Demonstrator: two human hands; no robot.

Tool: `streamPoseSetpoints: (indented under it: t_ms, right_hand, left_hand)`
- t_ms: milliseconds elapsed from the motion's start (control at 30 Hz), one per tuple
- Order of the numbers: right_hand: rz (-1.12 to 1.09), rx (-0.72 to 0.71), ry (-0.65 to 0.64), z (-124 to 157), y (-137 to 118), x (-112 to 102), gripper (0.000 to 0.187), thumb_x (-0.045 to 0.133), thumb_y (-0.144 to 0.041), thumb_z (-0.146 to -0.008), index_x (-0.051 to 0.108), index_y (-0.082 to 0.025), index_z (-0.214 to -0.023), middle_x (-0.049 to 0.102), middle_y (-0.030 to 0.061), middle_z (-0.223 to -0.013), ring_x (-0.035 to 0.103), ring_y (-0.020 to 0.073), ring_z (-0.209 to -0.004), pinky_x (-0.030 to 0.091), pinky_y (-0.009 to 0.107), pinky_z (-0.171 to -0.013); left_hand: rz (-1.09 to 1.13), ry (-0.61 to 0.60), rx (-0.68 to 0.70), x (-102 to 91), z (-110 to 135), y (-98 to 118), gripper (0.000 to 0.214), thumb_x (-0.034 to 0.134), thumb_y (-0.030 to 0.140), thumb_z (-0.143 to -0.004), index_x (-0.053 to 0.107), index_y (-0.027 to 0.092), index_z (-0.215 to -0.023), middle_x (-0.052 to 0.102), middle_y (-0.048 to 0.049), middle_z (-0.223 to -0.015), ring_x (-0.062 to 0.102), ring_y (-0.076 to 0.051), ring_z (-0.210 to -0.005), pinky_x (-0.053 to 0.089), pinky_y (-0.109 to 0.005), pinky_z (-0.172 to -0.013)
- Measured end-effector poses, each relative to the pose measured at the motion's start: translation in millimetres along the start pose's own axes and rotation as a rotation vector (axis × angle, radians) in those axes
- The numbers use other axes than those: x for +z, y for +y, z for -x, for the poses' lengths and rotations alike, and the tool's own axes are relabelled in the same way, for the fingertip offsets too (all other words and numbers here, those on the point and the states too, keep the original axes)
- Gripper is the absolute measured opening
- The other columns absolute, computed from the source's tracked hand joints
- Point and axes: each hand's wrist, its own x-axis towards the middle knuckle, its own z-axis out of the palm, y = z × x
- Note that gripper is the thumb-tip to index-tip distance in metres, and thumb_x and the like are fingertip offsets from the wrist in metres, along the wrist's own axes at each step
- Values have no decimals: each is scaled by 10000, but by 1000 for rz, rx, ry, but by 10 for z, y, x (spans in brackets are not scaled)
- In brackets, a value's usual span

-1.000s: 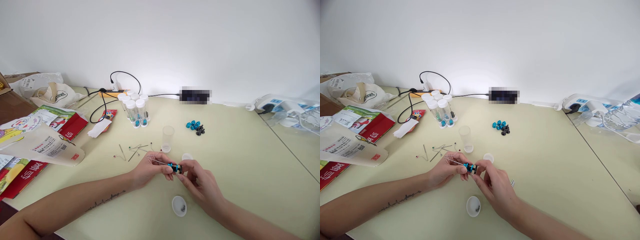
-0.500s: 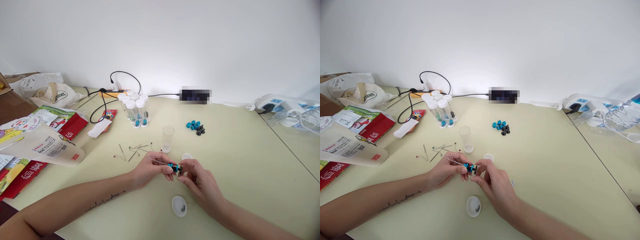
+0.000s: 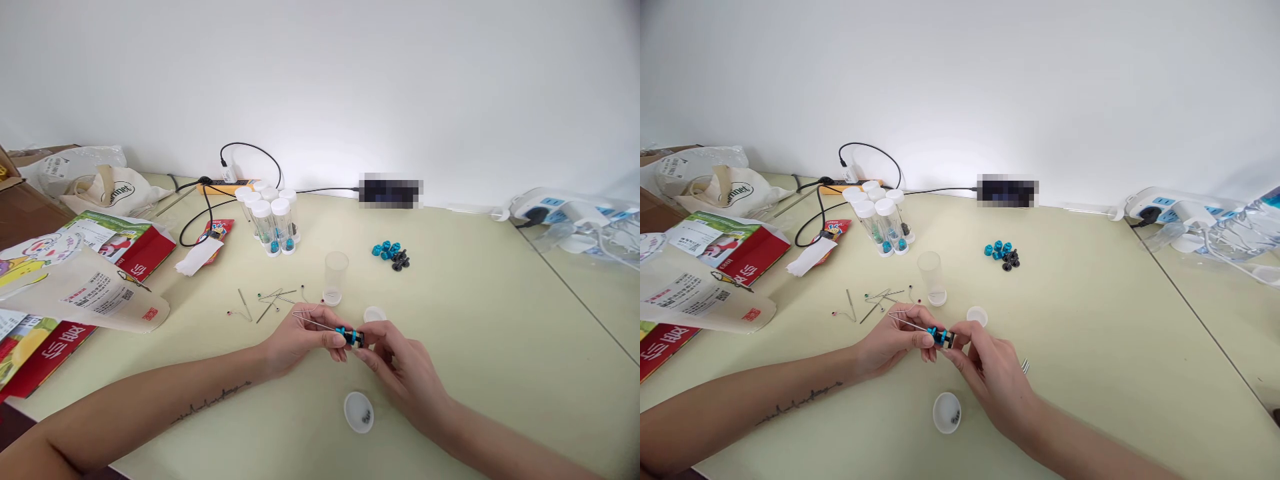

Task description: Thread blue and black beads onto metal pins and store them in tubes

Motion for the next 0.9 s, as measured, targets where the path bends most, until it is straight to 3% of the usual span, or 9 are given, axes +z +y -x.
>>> streamPoseSetpoints:
  t_ms: [200, 367, 500, 733, 900]
  right_hand:
    - [-38, 32, 8, 0, -7, 4, 150, 445, -309, -952, 415, -276, -1095, 577, -51, -724, 390, 90, -481, 302, 198, -451]
    - [-13, 12, -5, 5, -24, -10, 86, 418, -317, -964, 466, -255, -999, 543, -54, -649, 366, 94, -466, 297, 206, -459]
    - [-27, 34, -10, 5, -31, -15, 121, 419, -332, -961, 436, -257, -1054, 565, -41, -709, 390, 93, -482, 306, 204, -455]
    - [3, 11, -24, -1, -36, -24, 106, 409, -329, -963, 469, -244, -982, 469, -70, -580, 360, 93, -460, 292, 205, -458]
    - [-33, 36, -18, 0, -42, -17, 154, 419, -350, -955, 435, -252, -1073, 551, -44, -702, 371, 84, -457, 294, 200, -435]
  left_hand:
    - [-7, 8, -5, 2, 2, 5, 179, 751, 177, -702, 695, 99, -853, 703, -64, -722, 660, -139, -597, 518, -243, -582]
    - [-12, 20, -13, 10, -6, 14, 196, 767, 198, -683, 689, 98, -832, 700, -61, -711, 656, -140, -586, 516, -245, -573]
    - [-11, 28, -12, 14, -6, 14, 209, 769, 207, -681, 689, 94, -838, 699, -65, -709, 657, -141, -587, 519, -243, -574]
    - [-16, 9, -9, 17, 1, 13, 192, 761, 200, -691, 692, 101, -840, 702, -62, -719, 654, -139, -593, 515, -249, -580]
    - [-2, 11, -1, 6, -8, 11, 187, 756, 187, -698, 692, 98, -848, 694, -50, -688, 656, -133, -590, 512, -233, -575]
